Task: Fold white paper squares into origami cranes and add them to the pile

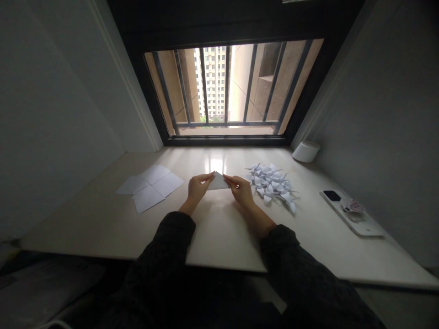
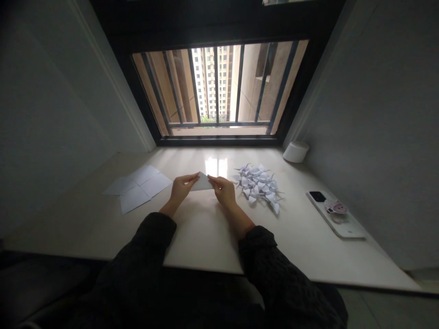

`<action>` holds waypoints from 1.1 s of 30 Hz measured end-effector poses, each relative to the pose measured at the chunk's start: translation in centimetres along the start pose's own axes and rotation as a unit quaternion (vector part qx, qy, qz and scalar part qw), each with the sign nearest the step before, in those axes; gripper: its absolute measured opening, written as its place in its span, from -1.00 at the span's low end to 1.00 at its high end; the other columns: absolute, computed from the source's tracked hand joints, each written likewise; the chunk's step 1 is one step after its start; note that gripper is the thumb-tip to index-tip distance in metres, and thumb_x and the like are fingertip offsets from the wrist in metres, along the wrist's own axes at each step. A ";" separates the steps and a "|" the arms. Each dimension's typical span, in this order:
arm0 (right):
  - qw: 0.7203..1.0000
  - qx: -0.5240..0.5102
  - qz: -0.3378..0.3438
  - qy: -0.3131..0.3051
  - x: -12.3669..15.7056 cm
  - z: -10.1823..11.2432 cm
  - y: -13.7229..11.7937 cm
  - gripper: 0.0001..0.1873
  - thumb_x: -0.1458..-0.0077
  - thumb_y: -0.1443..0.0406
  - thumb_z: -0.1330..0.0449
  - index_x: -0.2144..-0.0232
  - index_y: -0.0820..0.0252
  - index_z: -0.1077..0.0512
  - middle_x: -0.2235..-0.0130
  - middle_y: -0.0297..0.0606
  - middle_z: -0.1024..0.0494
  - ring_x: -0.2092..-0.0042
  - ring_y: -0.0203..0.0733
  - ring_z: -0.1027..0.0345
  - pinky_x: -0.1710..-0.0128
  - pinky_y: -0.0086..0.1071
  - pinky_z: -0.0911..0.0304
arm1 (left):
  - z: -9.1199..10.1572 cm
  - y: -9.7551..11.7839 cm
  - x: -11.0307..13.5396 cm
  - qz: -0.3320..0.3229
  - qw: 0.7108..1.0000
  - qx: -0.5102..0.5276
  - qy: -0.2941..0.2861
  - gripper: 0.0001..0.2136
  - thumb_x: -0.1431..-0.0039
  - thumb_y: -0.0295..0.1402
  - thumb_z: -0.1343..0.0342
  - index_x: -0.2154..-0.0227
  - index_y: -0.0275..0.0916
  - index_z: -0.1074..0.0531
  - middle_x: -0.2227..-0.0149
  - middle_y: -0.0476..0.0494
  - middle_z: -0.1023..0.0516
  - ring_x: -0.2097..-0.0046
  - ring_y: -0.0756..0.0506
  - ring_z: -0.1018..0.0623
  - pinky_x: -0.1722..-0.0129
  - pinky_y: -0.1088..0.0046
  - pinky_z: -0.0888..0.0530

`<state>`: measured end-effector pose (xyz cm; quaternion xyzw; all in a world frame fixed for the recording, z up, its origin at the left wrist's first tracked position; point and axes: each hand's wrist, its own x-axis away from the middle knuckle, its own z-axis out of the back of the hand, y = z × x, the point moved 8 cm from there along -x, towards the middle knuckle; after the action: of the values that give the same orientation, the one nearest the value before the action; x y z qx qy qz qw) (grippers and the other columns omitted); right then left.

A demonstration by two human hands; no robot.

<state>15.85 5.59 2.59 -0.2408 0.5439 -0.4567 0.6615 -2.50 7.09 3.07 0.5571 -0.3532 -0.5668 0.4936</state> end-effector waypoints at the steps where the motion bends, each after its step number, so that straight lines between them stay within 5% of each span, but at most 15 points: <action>1: 1.000 0.004 0.001 -0.003 0.0 0.0 0.0 -0.70 -0.12 0.18 -0.11 0.14 -0.01 -0.54 0.32 -0.30 -0.58 0.36 -0.19 -0.37 0.35 -0.35 -0.23 | 0.0 -0.1 0.0 -0.001 1.000 -0.008 -0.001 -0.78 0.08 -0.30 -0.29 0.29 -0.12 -0.59 0.20 -0.11 -0.61 0.09 -0.21 -0.56 0.02 0.28 -0.41; 10: 0.997 0.063 0.008 -0.034 -0.1 -0.2 0.2 -0.69 -0.14 0.19 -0.07 0.13 -0.01 -0.54 0.38 -0.30 -0.56 0.42 -0.22 -0.33 0.39 -0.37 -0.21 | 0.1 -0.5 -0.1 0.006 0.999 -0.050 -0.006 -0.76 0.11 -0.21 -0.30 0.32 -0.13 -0.60 0.26 -0.10 -0.63 0.16 -0.20 -0.58 0.13 0.32 -0.45; 16: 0.998 0.054 0.010 -0.033 -0.1 -0.1 0.4 -0.71 -0.12 0.19 -0.11 0.14 -0.03 -0.54 0.23 -0.28 -0.61 0.36 -0.17 -0.39 0.33 -0.31 -0.28 | -0.3 -1.1 -0.4 0.010 0.998 -0.048 -0.034 -0.75 0.07 -0.19 -0.27 0.31 -0.16 -0.60 0.25 -0.14 -0.63 0.17 -0.20 -0.59 0.13 0.30 -0.46; 22: 0.992 0.102 0.034 -0.060 -0.3 0.0 -0.2 -0.69 -0.15 0.18 -0.07 0.11 -0.03 -0.53 0.41 -0.29 -0.54 0.42 -0.20 -0.32 0.38 -0.35 -0.23 | -0.5 -1.4 -0.5 0.015 0.999 -0.018 -0.041 -0.73 0.08 -0.19 -0.28 0.30 -0.19 -0.59 0.23 -0.17 -0.62 0.16 -0.22 -0.59 0.10 0.23 -0.46; 33: 0.996 0.058 0.019 -0.061 -0.4 0.4 -0.3 -0.71 -0.12 0.14 -0.10 0.17 -0.02 -0.55 0.35 -0.28 -0.58 0.37 -0.18 -0.38 0.33 -0.31 -0.26 | -0.7 -1.9 -0.5 0.066 0.994 0.035 -0.074 -0.67 0.19 -0.19 -0.34 0.32 -0.25 -0.60 0.27 -0.23 -0.63 0.19 -0.20 -0.57 0.11 0.26 -0.43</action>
<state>16.11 5.78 3.14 -0.2187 0.4796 -0.4591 0.7151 -2.24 8.23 1.29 0.5060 -0.4443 -0.5597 0.4831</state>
